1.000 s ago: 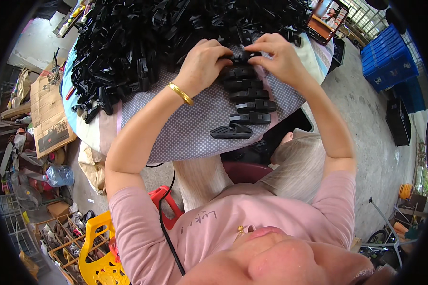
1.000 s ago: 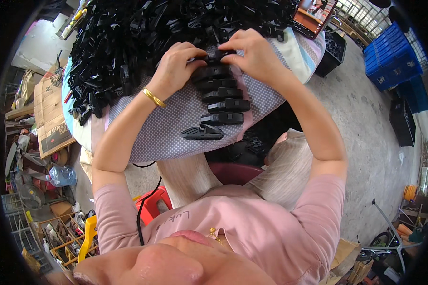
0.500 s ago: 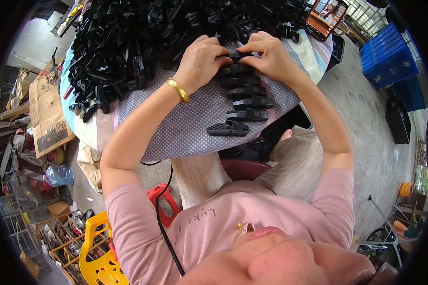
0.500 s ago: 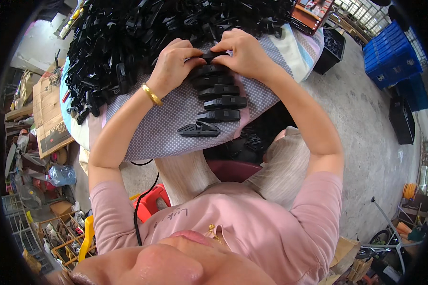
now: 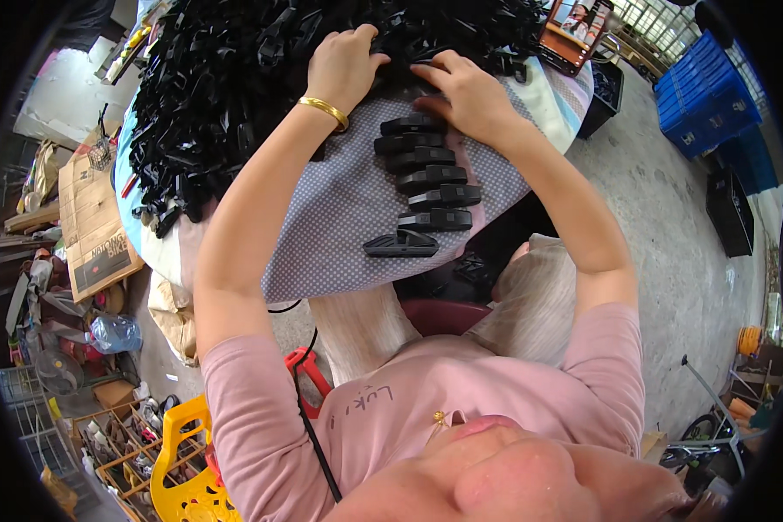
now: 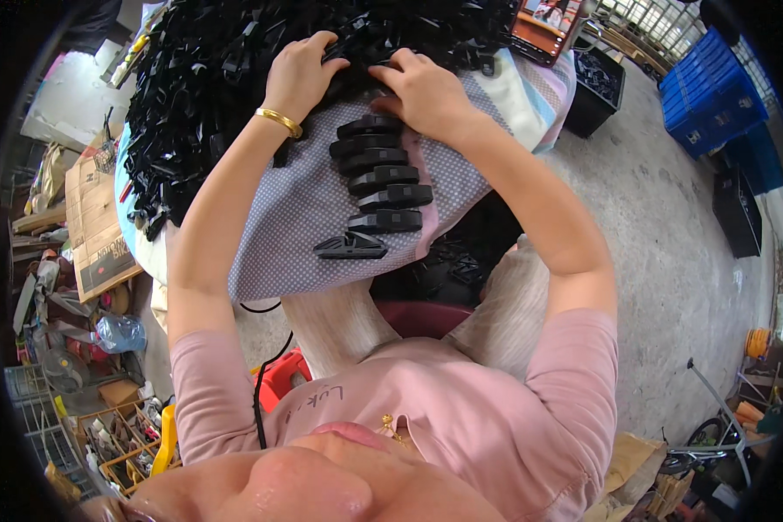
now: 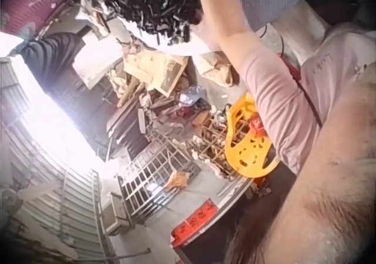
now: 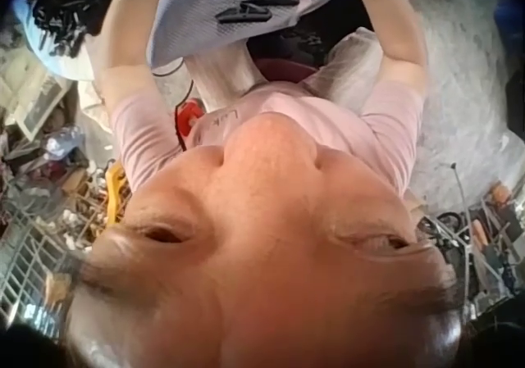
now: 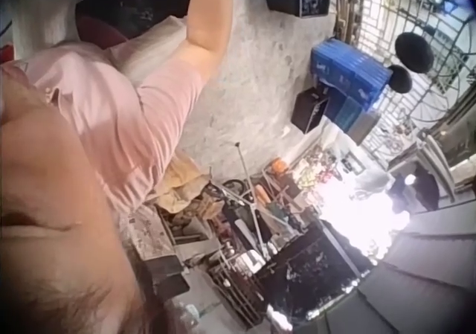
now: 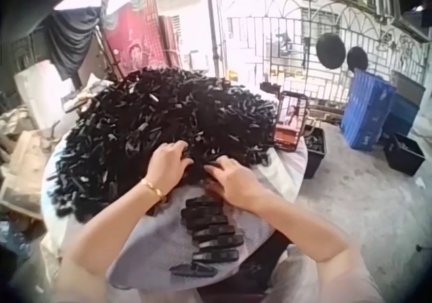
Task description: Sorting and arranging black plastic hair clips on a mesh tray.
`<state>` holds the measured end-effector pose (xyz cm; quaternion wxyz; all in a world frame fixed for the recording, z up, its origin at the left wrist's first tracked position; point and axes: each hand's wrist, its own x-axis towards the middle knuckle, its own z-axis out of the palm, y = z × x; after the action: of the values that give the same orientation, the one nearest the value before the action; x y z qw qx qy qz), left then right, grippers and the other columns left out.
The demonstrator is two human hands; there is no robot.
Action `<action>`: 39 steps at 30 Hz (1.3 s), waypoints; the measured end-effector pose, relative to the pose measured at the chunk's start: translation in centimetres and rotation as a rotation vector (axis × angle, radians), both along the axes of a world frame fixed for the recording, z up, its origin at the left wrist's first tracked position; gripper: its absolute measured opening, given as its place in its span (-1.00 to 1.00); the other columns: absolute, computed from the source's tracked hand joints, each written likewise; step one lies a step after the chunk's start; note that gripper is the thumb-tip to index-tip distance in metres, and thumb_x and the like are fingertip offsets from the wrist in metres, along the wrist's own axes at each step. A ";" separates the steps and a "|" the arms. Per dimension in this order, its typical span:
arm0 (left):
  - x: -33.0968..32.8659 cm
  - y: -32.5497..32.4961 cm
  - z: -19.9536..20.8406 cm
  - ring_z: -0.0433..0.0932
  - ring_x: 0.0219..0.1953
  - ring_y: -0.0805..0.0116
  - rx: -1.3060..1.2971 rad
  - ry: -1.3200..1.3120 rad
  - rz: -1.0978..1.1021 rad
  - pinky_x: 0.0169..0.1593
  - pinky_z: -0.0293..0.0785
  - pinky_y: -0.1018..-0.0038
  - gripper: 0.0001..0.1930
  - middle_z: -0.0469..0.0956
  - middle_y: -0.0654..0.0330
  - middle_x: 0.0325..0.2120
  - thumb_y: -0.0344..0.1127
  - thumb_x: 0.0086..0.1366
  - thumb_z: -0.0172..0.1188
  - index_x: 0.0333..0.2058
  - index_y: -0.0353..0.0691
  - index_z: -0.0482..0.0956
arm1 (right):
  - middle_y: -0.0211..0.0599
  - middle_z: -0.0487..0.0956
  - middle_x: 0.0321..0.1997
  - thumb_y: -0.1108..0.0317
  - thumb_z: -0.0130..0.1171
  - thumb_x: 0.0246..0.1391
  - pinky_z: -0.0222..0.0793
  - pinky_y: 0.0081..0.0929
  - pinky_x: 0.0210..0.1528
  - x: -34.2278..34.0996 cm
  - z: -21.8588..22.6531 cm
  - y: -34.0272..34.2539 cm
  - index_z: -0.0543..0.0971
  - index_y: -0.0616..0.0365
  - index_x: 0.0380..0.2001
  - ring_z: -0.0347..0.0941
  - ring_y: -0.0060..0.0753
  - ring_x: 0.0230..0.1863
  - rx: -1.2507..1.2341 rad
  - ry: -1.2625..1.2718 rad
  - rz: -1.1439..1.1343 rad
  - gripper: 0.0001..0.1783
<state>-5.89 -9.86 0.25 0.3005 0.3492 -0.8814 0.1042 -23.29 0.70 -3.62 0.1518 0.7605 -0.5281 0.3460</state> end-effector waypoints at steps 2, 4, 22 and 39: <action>0.0 -0.2 -0.3 0.58 -0.23 0.11 0.011 0.025 -0.046 -0.12 0.51 0.36 -0.67 0.60 0.03 -0.27 -0.22 0.14 0.27 -0.14 -0.22 0.58 | -0.26 0.52 -0.25 0.15 0.23 -0.01 0.43 -0.36 -0.12 -0.1 0.3 0.1 0.55 0.07 -0.11 0.48 -0.16 -0.14 0.066 -0.001 -0.018 -0.61; 0.5 0.1 -0.2 0.58 -0.27 0.13 0.034 0.062 -0.075 -0.16 0.51 0.38 -0.68 0.60 0.05 -0.29 -0.23 0.14 0.27 -0.15 -0.23 0.58 | -0.27 0.54 -0.20 0.15 0.22 -0.01 0.43 -0.35 -0.12 0.0 0.6 0.3 0.56 0.09 -0.18 0.47 -0.15 -0.13 0.154 -0.029 -0.034 -0.65; 4.8 6.6 0.4 0.49 -0.61 0.39 0.827 0.142 0.002 -0.47 0.43 0.50 -0.50 0.55 0.11 -0.59 -0.34 0.28 0.02 0.16 -0.38 0.18 | -0.24 0.56 -0.23 0.43 0.14 -0.12 0.45 -0.39 -0.12 -0.1 1.8 -1.0 0.53 0.13 -0.15 0.53 -0.22 -0.18 0.164 -0.127 -0.014 -0.64; 6.0 5.5 0.4 0.36 -0.02 0.34 -0.142 -0.413 -0.214 -0.10 0.45 0.48 -0.52 0.25 0.18 0.13 -0.48 0.02 0.14 -0.03 0.07 0.55 | -0.32 0.61 -0.28 0.47 0.13 -0.07 0.43 -0.57 -0.19 -0.7 4.1 1.7 0.61 0.28 -0.25 0.50 -0.58 -0.29 0.951 -0.445 0.565 -0.74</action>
<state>0.07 -4.38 0.63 0.1472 0.2032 -0.9466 0.2027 -24.00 2.41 0.49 -0.4176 0.7653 -0.4214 0.2497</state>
